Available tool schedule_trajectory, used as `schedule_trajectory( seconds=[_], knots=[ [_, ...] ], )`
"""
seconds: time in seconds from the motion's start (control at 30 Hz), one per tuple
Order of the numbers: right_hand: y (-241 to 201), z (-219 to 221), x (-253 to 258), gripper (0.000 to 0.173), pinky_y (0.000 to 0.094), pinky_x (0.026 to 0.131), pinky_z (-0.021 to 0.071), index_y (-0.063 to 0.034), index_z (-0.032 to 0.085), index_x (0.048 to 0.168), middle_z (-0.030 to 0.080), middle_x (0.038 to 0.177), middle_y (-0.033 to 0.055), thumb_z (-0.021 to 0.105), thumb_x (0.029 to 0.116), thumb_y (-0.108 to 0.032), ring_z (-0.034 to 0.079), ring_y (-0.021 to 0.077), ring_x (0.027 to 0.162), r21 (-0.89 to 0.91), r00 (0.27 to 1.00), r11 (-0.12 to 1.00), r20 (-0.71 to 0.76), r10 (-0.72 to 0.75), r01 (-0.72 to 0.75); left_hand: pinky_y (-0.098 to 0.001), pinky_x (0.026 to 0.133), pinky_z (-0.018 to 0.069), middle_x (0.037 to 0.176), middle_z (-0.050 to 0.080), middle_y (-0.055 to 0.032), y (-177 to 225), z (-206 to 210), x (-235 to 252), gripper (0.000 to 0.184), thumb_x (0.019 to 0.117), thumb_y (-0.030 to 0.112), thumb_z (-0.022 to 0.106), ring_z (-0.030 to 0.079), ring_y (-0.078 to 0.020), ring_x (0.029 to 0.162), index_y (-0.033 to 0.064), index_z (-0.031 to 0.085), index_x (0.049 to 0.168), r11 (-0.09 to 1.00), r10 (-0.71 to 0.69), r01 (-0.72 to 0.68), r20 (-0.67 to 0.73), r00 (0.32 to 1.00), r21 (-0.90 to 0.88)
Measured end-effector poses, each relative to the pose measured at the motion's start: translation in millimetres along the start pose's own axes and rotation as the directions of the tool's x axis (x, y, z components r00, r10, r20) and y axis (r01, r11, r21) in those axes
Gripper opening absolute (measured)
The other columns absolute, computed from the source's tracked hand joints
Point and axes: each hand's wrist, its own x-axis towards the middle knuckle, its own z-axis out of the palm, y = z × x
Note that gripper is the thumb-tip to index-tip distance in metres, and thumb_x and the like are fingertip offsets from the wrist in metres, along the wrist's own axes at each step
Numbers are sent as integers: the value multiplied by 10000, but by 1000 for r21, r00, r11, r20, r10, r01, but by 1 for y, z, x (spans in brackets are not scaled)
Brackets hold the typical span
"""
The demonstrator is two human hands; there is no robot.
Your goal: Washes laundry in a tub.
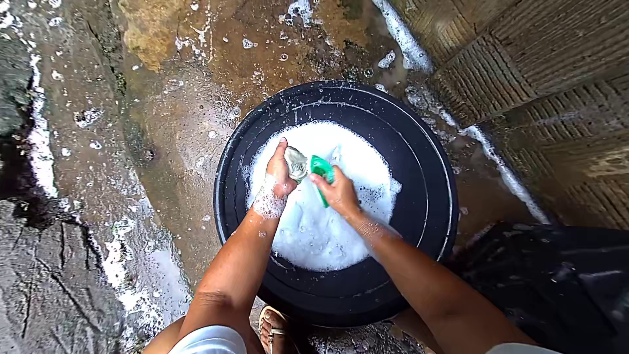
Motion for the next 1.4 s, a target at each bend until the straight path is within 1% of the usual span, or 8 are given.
schedule_trajectory(
  seconds=[0.23, 0.4, 0.57, 0.77, 0.93, 1.17, 1.3, 1.4],
  knots=[
    [144, -41, -8, 676, 624, 1039, 473, 42, 496, 1445, 638, 1298, 290, 565, 1024, -483, 628, 433, 1210, -49, 775, 806, -315, 548, -590, -343, 787, 587, 963, 695, -48, 11, -18, -1, 512, 1047, 598, 396, 686, -158, 878, 147, 636, 1081, 997, -41, 53, 198, 979, -57],
    [34, 13, -16, 436, 394, 851, 549, 22, 629, 1270, 683, 1064, 162, 679, 996, -314, 650, 200, 923, 305, 930, 883, 204, 306, -357, -324, 757, 588, 909, 698, -70, 6, -19, 16, 410, 1104, 407, 370, 691, -158, 816, 84, 618, 1065, 992, -37, 21, 127, 991, 124],
    [-68, -33, 27, 414, 240, 519, 437, -22, 612, 1211, 560, 761, -5, 643, 1006, -380, 460, 49, 551, 560, 989, 819, 129, 69, -130, -335, 864, 565, 1104, 680, -71, 2, -25, 13, 312, 1042, 126, 507, 671, -141, 963, 58, 537, 1346, 921, 118, -142, 89, 989, 363],
    [-92, 8, 44, 511, 533, 889, 568, 48, 611, 1244, 701, 1031, 213, 692, 971, -376, 700, 310, 959, 318, 1000, 948, -27, -1, 10, -393, 871, 585, 1072, 700, -80, -1, -3, 4, 385, 1120, 335, 371, 690, -170, 968, 71, 582, 1302, 936, 244, -262, 107, 964, 235],
    [-74, 22, -12, 520, 571, 824, 548, 6, 643, 1189, 698, 965, 187, 707, 952, -452, 686, 328, 904, 138, 987, 985, 139, 81, -101, -330, 720, 569, 835, 654, -16, -2, -7, 3, 535, 1100, 536, 286, 644, -119, 770, 109, 603, 1041, 958, 241, -238, 1, 971, 157],
    [-92, 21, 15, 488, 543, 751, 570, 13, 613, 1195, 679, 942, 192, 659, 986, -425, 684, 316, 846, 256, 999, 966, 42, 11, -22, -358, 819, 583, 1046, 695, -44, -6, -12, -8, 496, 1112, 466, 302, 675, -133, 928, 112, 610, 1271, 936, 215, -234, 99, 972, 264],
    [-76, 24, -16, 476, 542, 819, 552, 23, 654, 1140, 697, 921, 169, 722, 946, -407, 689, 294, 865, 174, 989, 980, 127, 71, -93, -304, 687, 563, 750, 628, 6, -2, -7, 0, 427, 1106, 448, 342, 637, -102, 715, 143, 581, 926, 980, 194, -196, 41, 980, 45],
    [-91, 13, 50, 493, 558, 879, 560, 38, 670, 1156, 708, 1002, 206, 683, 968, -417, 701, 319, 949, 251, 994, 964, 77, 73, -90, -367, 795, 586, 1001, 703, -46, -11, 0, -2, 449, 1110, 448, 320, 687, -154, 910, 127, 618, 1212, 986, 148, -153, 80, 986, 61]
  ],
)
